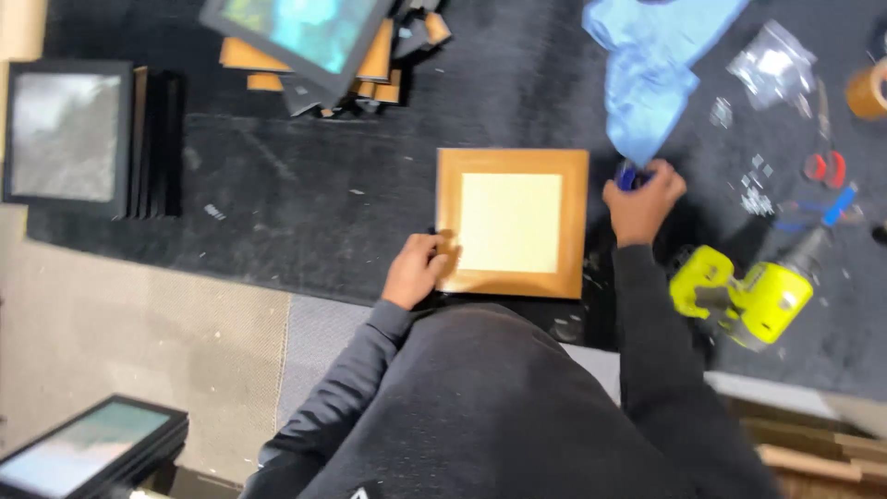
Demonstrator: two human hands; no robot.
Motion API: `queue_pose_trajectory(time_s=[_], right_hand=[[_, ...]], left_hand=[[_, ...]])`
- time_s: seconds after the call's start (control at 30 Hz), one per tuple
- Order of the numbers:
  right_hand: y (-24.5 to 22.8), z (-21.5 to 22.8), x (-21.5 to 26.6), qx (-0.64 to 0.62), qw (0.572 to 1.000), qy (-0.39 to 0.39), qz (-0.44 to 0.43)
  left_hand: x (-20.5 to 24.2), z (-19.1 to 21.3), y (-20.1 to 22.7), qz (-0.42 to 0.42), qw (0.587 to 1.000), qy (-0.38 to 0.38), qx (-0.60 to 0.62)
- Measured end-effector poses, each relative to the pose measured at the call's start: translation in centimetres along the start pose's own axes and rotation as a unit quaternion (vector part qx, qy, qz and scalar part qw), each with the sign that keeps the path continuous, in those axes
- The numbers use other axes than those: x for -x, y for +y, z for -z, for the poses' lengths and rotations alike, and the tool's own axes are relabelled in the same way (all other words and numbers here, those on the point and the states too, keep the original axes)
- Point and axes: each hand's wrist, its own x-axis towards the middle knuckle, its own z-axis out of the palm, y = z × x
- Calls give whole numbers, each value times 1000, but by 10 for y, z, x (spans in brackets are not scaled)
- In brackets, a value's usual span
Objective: The person assembles picture frames by placing printed images into black frames, then attaching metal hanging hardware to the back of the frames using a cordless drill. The person handles multiple frames and tools on a workbench.
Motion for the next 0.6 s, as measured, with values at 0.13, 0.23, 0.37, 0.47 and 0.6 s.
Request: queue_pose_trajectory(time_s=[0.13, 0.23, 0.37, 0.47, 0.6], right_hand=[[-128, 63, 98, -55, 970, 17, 238], [-192, 93, 177, -179, 934, -233, 204], [-172, 76, 213, -129, 893, -398, 164], [-169, 79, 215, -122, 854, -495, 102], [-153, 66, 226, -256, 766, -588, -34]], left_hand=[[30, 49, 110, -100, 987, 43, 115], [27, 44, 129, -119, 986, -72, 95], [27, 36, 123, -47, 948, -284, 140], [27, 18, 103, 0, 931, -329, 157], [42, 19, 67, 46, 911, -343, 224]])
